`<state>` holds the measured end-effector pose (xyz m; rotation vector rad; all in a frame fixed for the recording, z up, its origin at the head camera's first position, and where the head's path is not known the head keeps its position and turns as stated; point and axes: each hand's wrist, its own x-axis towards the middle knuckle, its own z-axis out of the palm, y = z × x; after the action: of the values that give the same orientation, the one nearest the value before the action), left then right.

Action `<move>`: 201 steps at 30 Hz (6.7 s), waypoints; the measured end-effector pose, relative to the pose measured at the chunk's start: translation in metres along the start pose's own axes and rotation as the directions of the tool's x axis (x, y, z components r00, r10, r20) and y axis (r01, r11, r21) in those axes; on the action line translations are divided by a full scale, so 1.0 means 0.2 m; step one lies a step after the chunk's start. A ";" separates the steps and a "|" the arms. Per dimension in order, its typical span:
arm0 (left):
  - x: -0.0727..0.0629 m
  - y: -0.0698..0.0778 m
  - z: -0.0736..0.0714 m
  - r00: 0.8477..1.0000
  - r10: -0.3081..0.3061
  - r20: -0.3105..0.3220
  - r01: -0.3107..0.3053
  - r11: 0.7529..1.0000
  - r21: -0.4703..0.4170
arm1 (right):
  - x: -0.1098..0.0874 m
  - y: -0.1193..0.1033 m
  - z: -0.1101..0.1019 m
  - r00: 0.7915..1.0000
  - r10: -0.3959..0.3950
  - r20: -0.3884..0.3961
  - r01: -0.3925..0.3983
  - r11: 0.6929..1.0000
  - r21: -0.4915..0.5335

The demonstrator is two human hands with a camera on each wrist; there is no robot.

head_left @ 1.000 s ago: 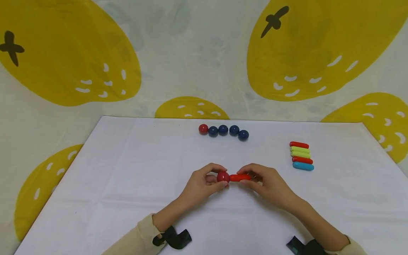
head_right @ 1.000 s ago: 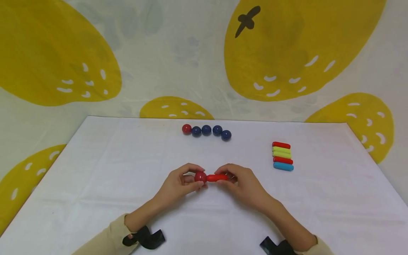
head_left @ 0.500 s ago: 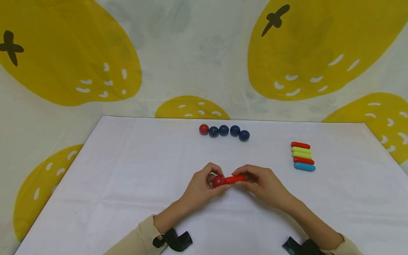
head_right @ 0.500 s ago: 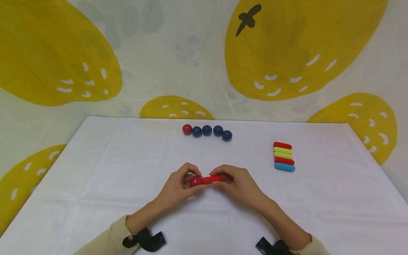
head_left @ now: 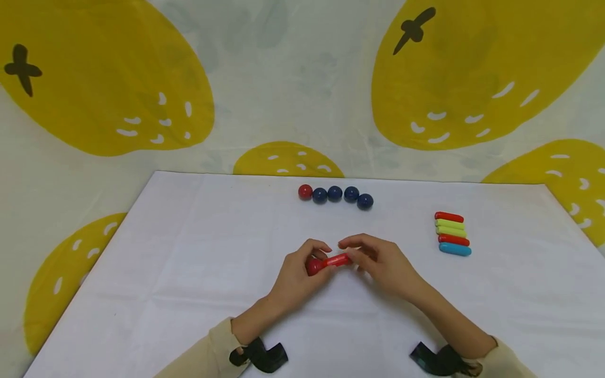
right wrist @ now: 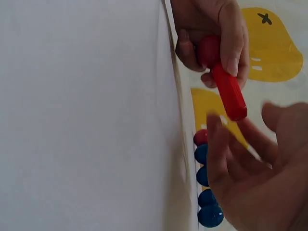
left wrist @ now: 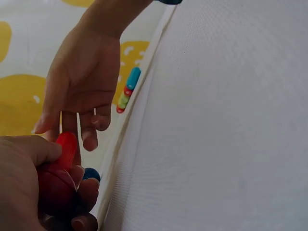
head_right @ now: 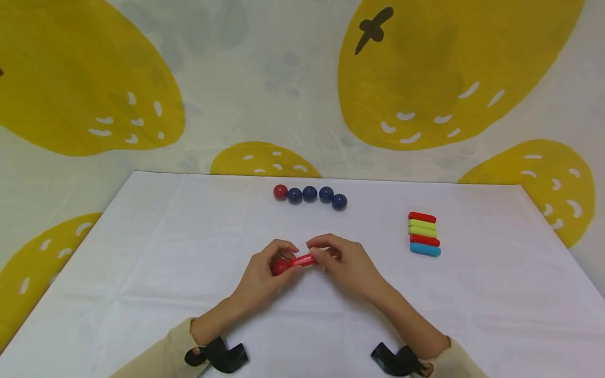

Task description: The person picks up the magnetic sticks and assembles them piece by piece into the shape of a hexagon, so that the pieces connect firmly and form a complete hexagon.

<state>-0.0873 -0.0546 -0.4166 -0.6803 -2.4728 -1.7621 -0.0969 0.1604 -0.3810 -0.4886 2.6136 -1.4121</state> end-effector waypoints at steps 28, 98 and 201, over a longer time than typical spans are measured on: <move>0.02 -0.02 -0.01 0.987 0.115 -0.112 -0.111 0.993 0.045 | 0.38 0.19 -0.18 0.932 0.183 -0.311 -0.236 0.962 -0.139; 0.01 -0.04 -0.01 0.993 -0.045 -0.111 0.032 0.992 -0.121 | 0.11 0.04 0.05 0.997 0.076 0.024 -0.078 0.887 0.454; 0.00 0.13 -0.06 0.983 -0.162 -0.091 0.138 0.963 -0.231 | -0.40 0.48 -0.60 0.962 0.011 -0.273 -0.126 0.905 -0.406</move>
<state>-0.0795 -0.0584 -0.3895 -0.4007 -2.3331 -2.0941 -0.0747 0.3308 -0.3972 -0.2553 3.1344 -0.9405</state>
